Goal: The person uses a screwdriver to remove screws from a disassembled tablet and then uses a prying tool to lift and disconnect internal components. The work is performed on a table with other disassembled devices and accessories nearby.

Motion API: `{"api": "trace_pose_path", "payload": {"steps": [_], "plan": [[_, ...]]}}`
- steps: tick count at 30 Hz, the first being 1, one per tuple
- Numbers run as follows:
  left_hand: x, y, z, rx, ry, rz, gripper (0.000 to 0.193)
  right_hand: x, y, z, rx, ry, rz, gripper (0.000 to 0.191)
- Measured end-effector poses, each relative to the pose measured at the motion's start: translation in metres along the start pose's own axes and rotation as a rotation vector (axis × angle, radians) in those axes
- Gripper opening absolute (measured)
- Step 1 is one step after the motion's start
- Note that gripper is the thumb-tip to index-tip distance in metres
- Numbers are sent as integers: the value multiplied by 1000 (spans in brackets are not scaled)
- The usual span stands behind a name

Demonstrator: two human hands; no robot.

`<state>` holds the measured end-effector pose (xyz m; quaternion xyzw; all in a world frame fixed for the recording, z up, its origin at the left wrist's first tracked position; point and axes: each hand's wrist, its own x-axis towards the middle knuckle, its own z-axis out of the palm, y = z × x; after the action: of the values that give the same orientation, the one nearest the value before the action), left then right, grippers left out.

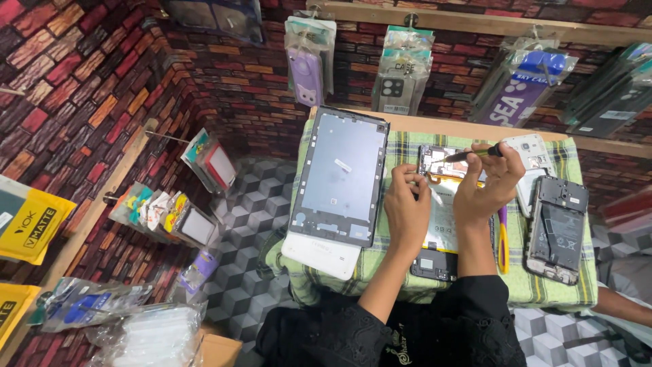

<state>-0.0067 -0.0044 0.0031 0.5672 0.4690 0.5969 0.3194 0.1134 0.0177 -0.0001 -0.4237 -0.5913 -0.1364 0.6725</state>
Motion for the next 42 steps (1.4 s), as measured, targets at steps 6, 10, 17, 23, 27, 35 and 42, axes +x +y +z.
{"api": "trace_pose_path", "payload": {"steps": [6,10,17,23,27,35,42], "plan": [[0,0,2,17,-12,1,28,4,-4,-1,-48,-19,-12,42],[1,0,4,18,-16,3,27,6,-11,-2,-17,-90,29,47],[-2,8,1,76,-46,-10,25,29,-23,-1,202,-311,164,56],[-2,9,-2,75,-83,-48,23,49,-23,3,-169,-468,44,64],[0,7,0,90,-51,-1,25,47,-23,7,-145,-258,120,72],[-1,3,2,64,-45,1,26,31,-14,3,-67,-251,54,63],[1,-1,3,27,7,14,26,20,3,1,384,-309,178,56]]}}
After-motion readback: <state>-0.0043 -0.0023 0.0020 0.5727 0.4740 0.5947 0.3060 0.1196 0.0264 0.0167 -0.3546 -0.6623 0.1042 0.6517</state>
